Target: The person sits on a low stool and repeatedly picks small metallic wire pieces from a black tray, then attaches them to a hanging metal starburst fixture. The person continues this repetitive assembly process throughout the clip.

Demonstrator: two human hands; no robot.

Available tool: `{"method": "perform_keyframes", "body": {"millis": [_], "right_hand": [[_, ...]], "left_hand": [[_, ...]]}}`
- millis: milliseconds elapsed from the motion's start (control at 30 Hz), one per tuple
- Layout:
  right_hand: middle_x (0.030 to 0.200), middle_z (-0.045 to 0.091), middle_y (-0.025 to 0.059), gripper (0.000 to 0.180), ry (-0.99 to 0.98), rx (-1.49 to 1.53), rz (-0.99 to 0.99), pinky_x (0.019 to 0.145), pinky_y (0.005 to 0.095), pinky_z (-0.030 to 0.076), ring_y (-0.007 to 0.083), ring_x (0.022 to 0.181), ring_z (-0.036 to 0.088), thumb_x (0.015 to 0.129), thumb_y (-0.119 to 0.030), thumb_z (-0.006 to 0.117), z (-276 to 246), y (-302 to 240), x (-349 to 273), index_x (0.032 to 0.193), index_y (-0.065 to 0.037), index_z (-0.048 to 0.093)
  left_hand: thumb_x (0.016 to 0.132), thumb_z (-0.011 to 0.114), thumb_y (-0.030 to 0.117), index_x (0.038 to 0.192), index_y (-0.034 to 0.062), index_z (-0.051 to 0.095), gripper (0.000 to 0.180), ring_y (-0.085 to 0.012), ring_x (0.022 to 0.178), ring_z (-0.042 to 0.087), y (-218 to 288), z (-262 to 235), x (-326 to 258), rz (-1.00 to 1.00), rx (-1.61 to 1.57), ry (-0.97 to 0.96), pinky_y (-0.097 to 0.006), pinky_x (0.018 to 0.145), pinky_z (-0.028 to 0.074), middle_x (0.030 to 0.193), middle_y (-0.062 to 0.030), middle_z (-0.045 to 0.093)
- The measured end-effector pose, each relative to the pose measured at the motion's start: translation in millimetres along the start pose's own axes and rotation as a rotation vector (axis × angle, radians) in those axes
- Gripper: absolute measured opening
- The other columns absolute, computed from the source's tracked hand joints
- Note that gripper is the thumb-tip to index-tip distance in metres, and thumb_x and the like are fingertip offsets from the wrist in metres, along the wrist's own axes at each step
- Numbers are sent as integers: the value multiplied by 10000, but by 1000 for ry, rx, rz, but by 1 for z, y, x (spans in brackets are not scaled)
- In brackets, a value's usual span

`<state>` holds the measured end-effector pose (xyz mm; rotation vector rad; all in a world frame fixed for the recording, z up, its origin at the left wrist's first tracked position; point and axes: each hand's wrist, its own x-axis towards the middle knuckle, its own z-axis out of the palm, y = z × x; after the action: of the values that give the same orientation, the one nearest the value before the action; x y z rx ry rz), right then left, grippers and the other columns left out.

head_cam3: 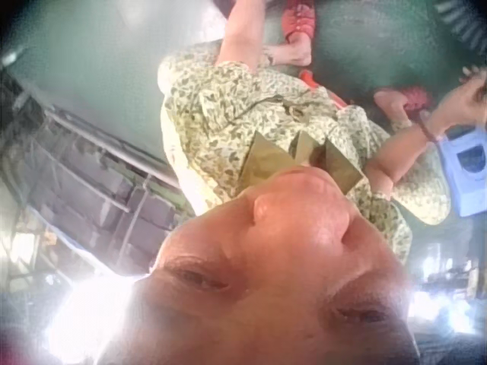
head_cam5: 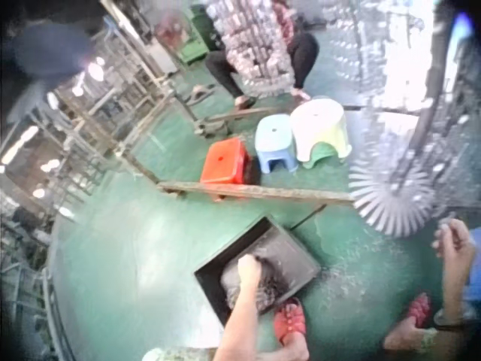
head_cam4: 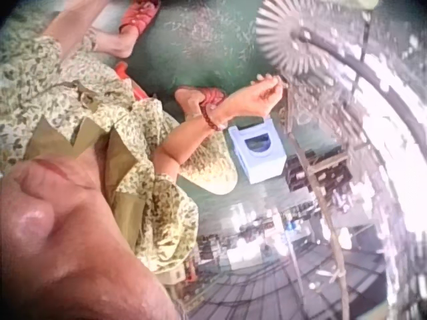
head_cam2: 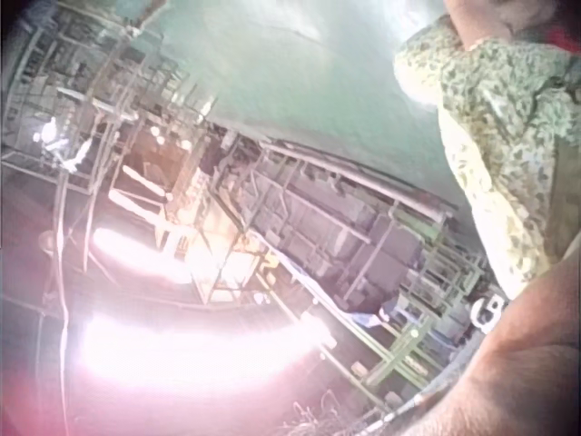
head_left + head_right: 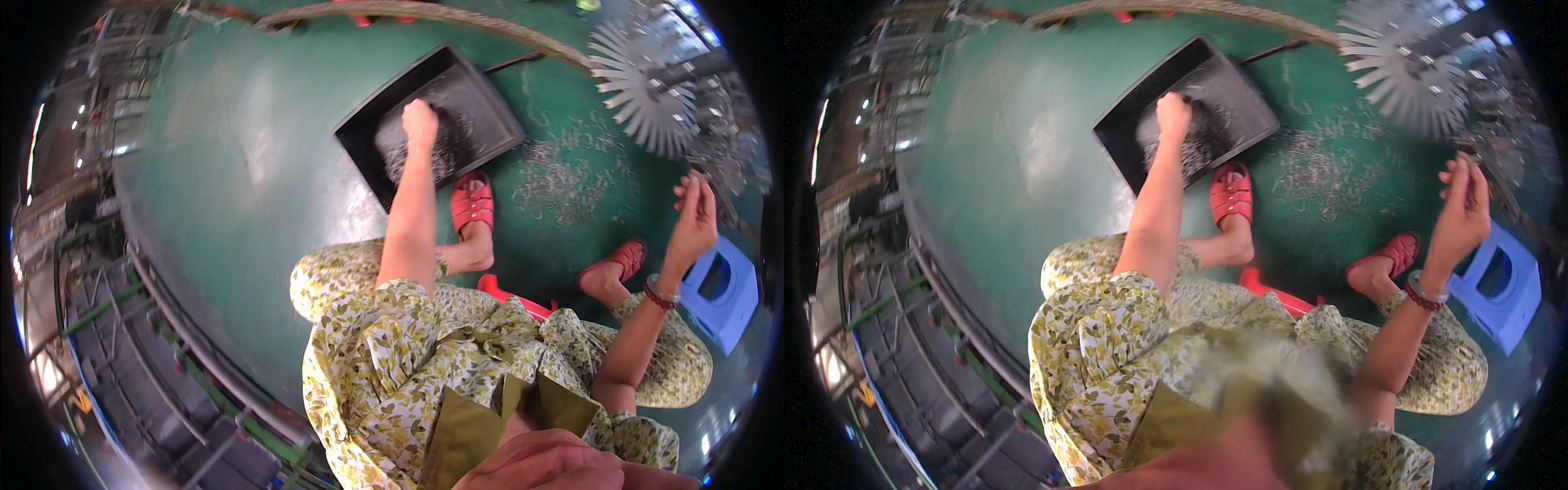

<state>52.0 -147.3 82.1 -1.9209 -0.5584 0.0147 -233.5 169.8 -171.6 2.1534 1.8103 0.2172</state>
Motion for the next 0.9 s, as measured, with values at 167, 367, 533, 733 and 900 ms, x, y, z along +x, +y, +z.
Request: {"method": "perform_keyframes", "body": {"millis": [167, 367, 533, 733, 900], "right_hand": [[804, 655, 38, 137, -3, -57, -113, 532, 190, 438, 68, 659, 596, 878, -112, 577, -4, -23, 4, 956, -17, 638], [776, 632, 66, 104, -72, -53, -129, 558, 216, 454, 87, 637, 581, 866, -46, 555, -3, -27, 4, 925, 21, 609], [769, 632, 61, 107, -100, -28, -111, 557, 221, 457, 86, 623, 568, 877, -65, 546, -7, -26, -6, 925, 9, 606], [771, 638, 29, 118, -144, 91, -2, 549, 201, 444, 63, 639, 558, 884, -92, 545, -15, -19, -16, 938, -15, 616], [768, 636, 20, 128, -197, 157, 27, 565, 197, 443, 58, 662, 561, 880, -98, 548, -23, -15, -21, 946, -23, 628]], "left_hand": [[733, 545, 23, 686, 11, 631, 99, -360, 712, 629, 15, 19, -12, 172, -10, 15, -434, 679, 513, 735, -190, 632], [773, 504, 23, 805, -47, 571, 103, -376, 833, 603, 4, 47, -6, 204, 82, 174, -444, 763, 485, 824, -249, 599], [846, 441, -3, 1032, -51, 479, 196, -257, 675, 621, 32, -9, -17, -421, -878, 147, -368, 624, 536, 884, -190, 601], [891, 535, 68, 1004, 2, 589, 141, -121, 612, 583, 202, -116, -159, 215, -1570, -148, -247, 549, 495, 837, -87, 603], [885, 559, 69, 998, -11, 601, 144, -90, 589, 548, 278, -122, -230, 378, -1577, -544, -209, 534, 460, 780, -44, 592]]}}
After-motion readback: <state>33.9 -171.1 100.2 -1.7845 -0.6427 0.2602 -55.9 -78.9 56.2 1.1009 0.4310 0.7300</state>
